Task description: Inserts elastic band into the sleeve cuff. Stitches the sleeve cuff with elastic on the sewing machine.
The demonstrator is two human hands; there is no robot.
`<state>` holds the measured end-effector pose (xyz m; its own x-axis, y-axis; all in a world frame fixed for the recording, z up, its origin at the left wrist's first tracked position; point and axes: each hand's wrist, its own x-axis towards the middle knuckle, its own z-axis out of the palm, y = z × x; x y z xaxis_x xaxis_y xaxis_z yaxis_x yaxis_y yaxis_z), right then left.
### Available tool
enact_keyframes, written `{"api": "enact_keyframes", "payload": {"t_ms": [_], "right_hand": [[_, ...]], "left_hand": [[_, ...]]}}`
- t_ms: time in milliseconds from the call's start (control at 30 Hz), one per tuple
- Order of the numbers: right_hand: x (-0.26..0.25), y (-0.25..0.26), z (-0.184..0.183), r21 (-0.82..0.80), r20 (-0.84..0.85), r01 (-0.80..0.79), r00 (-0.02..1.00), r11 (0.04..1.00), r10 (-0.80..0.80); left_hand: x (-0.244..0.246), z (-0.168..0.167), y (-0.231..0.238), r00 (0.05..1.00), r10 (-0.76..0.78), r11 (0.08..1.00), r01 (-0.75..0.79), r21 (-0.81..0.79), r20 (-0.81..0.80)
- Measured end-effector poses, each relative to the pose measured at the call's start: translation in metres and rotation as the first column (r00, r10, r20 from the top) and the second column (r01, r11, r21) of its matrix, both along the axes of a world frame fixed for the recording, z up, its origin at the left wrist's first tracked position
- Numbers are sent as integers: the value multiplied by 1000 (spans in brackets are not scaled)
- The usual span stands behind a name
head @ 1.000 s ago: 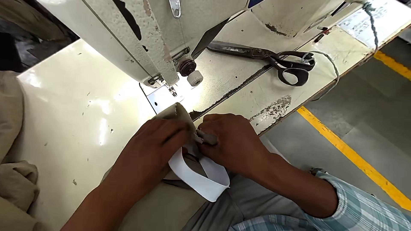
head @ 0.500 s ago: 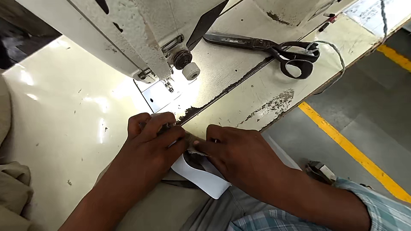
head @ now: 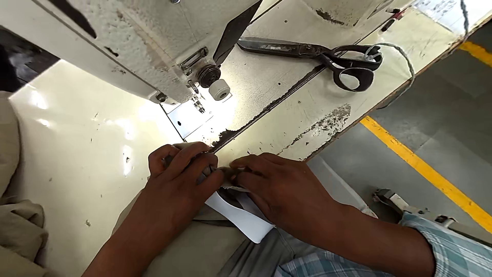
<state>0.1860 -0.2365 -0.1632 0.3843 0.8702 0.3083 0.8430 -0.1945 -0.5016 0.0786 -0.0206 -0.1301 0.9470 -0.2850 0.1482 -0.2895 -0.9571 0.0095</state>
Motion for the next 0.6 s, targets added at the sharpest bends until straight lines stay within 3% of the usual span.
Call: {"api": "enact_keyframes", "payload": {"t_ms": [200,367,600], "right_hand": [[2,1,-2,19,-59,-46,997,999,47],[0,0,-4,16,-10,-28,1000,999,28],[-2,3,3,-44,82,12,997,999,-8]], "left_hand": [[-5,-6,3,998,-18,1000,17,11,57],[-10,-7,3,995,-7,1000,8,-6,99],[-2,1,11,999,8,999,-10,-38,-47]]}}
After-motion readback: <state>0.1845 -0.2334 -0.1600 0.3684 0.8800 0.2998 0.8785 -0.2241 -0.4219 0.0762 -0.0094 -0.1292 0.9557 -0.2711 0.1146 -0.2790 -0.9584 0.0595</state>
